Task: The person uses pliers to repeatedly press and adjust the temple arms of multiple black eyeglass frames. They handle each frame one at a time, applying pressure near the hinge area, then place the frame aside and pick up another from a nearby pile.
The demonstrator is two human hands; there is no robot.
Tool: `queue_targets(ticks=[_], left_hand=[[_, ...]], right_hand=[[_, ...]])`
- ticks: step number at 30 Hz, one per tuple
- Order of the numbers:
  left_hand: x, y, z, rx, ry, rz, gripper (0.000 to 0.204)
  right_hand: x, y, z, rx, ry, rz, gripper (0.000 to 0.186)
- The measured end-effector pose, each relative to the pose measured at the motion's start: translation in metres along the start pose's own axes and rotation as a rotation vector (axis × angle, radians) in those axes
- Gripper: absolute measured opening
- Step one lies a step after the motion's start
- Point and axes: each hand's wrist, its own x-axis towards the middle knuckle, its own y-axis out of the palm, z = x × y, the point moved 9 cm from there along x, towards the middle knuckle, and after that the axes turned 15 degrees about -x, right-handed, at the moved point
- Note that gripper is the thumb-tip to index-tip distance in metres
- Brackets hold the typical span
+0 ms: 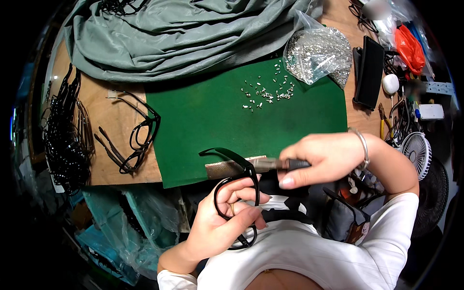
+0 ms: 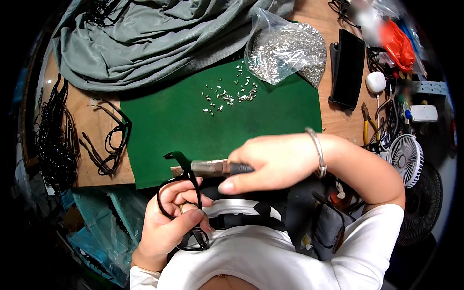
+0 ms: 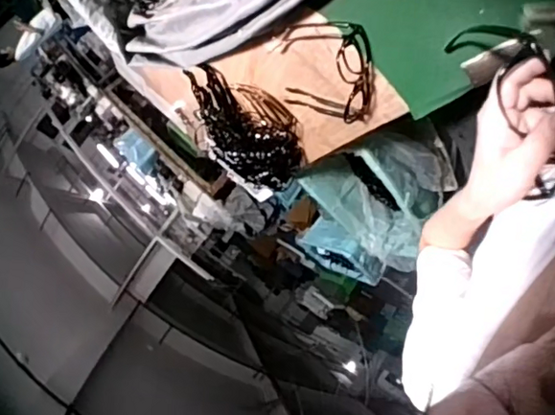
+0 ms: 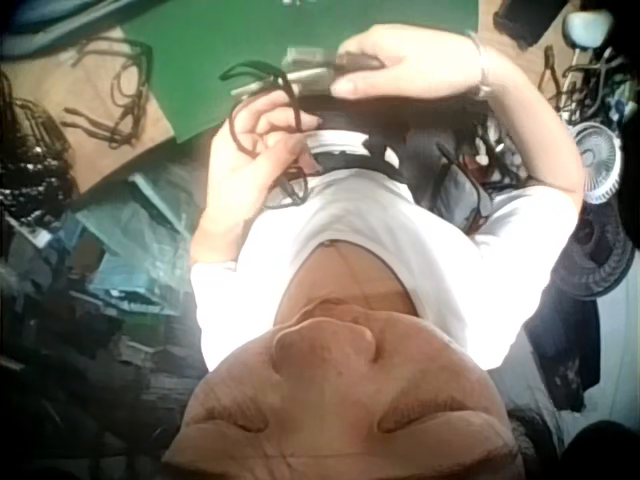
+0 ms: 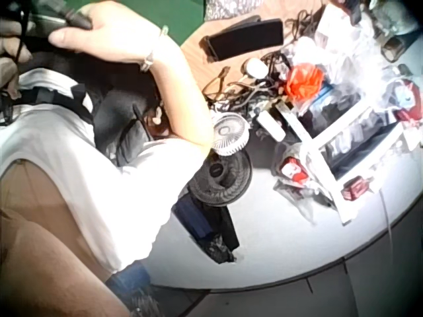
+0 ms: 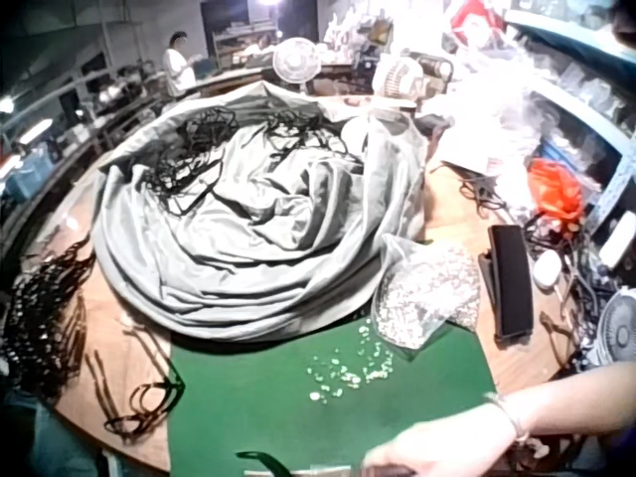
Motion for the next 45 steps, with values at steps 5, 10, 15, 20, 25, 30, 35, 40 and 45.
queue_targets(ticks=[5,10,15,20,25,30,35,40,45], left_hand=[[0.002,0.002,-0.008,0.045,0.035,0.006,0.047],[-0.005,-0.019,-0.059,0.802,0.478,-0.222,0.04],[0.016,-0.066,-0.085,0.59,0.441,-0.346,0.037],[-0.013,-0.055,-0.15,1.653,0.816,-0.461,0.028],[0.007,-0.113,-0.152,1.78,0.477,-0.673,0.05],[0.018,-0.08,-0.173,1.742,0.69,-0.459,0.06],[0.089,-0.051,-0.274,1.926,0.999,-0.378,0.072],[0.185,-0.108,-0.412,2.173,0.839,-0.69,0.103],[0.27,-0.119,-0.47,2.348,0.758,-0.536,0.119]], right_hand=[[0.009,-0.037,-0.026,-0.363,0.109,-0.779,0.03],[0.009,-0.033,-0.025,-0.316,0.038,-0.8,0.021],[0.018,-0.035,-0.02,-0.296,0.102,-0.752,0.024],[0.013,-0.038,-0.028,-0.246,0.117,-0.741,0.023],[0.02,-0.051,-0.033,-0.246,0.205,-0.707,0.03],[0.015,-0.05,-0.044,-0.214,0.241,-0.73,0.029],[0.021,-0.052,-0.029,-0.364,0.253,-0.694,0.032],[0.026,-0.051,-0.042,-0.267,0.282,-0.677,0.028],[0.016,-0.088,-0.018,-0.135,0.39,-0.79,0.02]])
